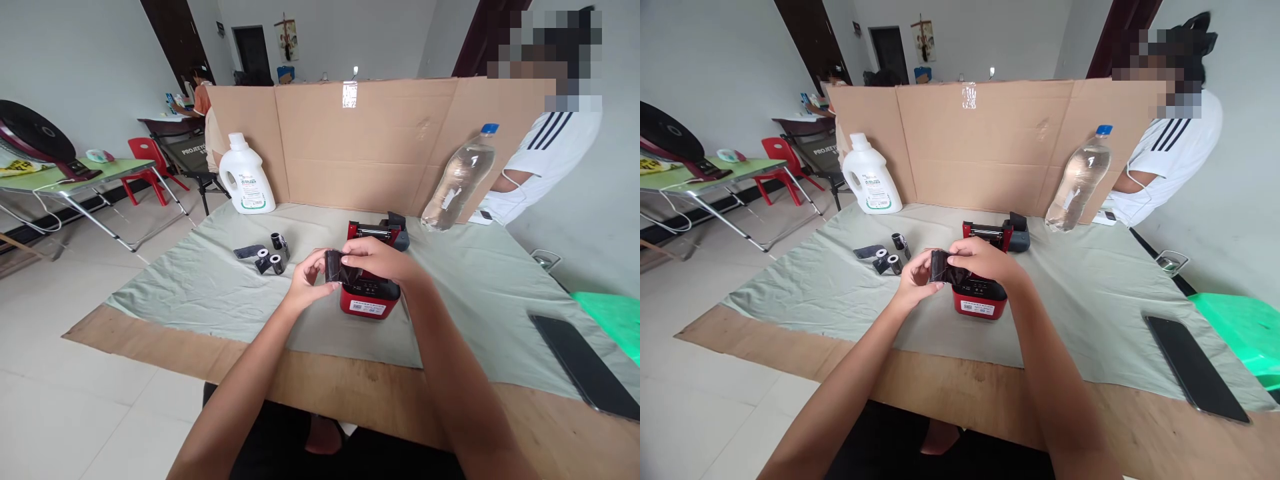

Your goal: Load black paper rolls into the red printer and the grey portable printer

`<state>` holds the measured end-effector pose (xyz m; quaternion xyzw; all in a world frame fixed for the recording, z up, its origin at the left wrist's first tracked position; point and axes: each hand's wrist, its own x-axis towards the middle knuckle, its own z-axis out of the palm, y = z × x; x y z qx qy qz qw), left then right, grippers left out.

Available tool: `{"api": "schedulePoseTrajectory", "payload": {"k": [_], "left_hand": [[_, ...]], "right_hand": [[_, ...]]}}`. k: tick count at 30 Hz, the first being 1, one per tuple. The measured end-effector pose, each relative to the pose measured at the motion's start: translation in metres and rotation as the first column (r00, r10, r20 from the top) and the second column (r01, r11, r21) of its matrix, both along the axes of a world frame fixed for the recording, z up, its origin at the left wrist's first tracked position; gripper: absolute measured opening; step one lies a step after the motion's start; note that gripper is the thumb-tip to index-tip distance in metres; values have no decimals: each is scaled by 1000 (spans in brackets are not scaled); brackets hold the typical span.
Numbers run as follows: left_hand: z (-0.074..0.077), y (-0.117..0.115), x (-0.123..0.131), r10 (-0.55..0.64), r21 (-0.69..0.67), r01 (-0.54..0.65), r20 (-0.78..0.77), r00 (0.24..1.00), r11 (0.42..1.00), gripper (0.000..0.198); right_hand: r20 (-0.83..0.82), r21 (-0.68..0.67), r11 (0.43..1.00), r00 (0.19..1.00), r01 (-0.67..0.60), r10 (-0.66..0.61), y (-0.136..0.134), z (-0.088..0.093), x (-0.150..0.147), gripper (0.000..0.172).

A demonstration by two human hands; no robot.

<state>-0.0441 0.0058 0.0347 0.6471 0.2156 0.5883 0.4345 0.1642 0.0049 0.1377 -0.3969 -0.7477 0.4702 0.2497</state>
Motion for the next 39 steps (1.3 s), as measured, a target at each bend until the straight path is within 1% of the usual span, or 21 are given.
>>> {"api": "schedulePoseTrajectory", "payload": {"k": [3, 5, 9, 13, 15, 17, 19, 21, 23, 25, 26, 28, 30, 32, 35, 39], "left_hand": [[0, -1, 4, -19, -65, 23, 63, 998, 998, 64], [0, 0, 4, -18, -84, 25, 82, 996, 996, 64], [0, 2, 3, 35, -74, -32, 44, 998, 997, 66], [-3, 2, 3, 64, -65, -65, -20, 998, 996, 63], [-4, 2, 3, 76, -55, -79, -44, 996, 995, 59], [-5, 3, 3, 76, -48, -80, -65, 995, 996, 61], [-3, 3, 1, 51, -39, -55, -81, 995, 998, 70], [0, 3, -1, 27, -28, -29, -81, 996, 999, 71], [5, 3, -1, 51, -25, -53, -78, 996, 998, 59], [9, 1, -1, 107, -44, -111, -69, 992, 993, 43], [10, 0, 0, 133, -59, -137, -60, 989, 989, 38], [12, -1, 1, 158, -93, -160, -31, 987, 983, 34], [12, -2, 2, 150, -129, -148, 6, 989, 981, 34], [11, -2, 2, 129, -166, -120, 44, 991, 979, 35], [9, -2, 2, 97, -215, -72, 109, 989, 974, 38], [7, -3, 5, 64, -266, -3, 219, 974, 964, 44]], "right_hand": [[-79, -100, 995, 997, 2, -10, 4, -8, -5, 24], [-148, -149, 989, 988, 11, -33, 7, -12, -9, 25], [-312, -251, 968, 946, 9, -90, 10, -21, -16, 24], [-342, -296, 955, 932, 17, -122, 10, -23, -19, 28], [-332, -270, 963, 938, 4, -97, 8, -20, -18, 30], [-297, -209, 978, 952, 13, -76, 6, -16, -15, 26], [-252, -136, 989, 964, 54, -87, 5, -12, -13, 22], [-211, -52, 991, 969, 122, -130, 3, -9, -13, 20], [-175, 44, 984, 971, 175, -165, 1, -7, -16, 20], [-138, 134, 970, 973, 201, -183, -2, -7, -22, 19], [-120, 171, 963, 974, 210, -192, -3, -7, -25, 19], [-93, 222, 948, 973, 229, -213, -6, -7, -31, 18], [-85, 245, 941, 972, 234, -219, -8, -7, -33, 19], [-110, 238, 950, 978, 202, -180, -8, -6, -33, 20], [-179, 188, 968, 975, 168, -135, -7, -7, -31, 22], [-224, 131, 974, 963, 182, -150, -4, -9, -32, 23]]}}
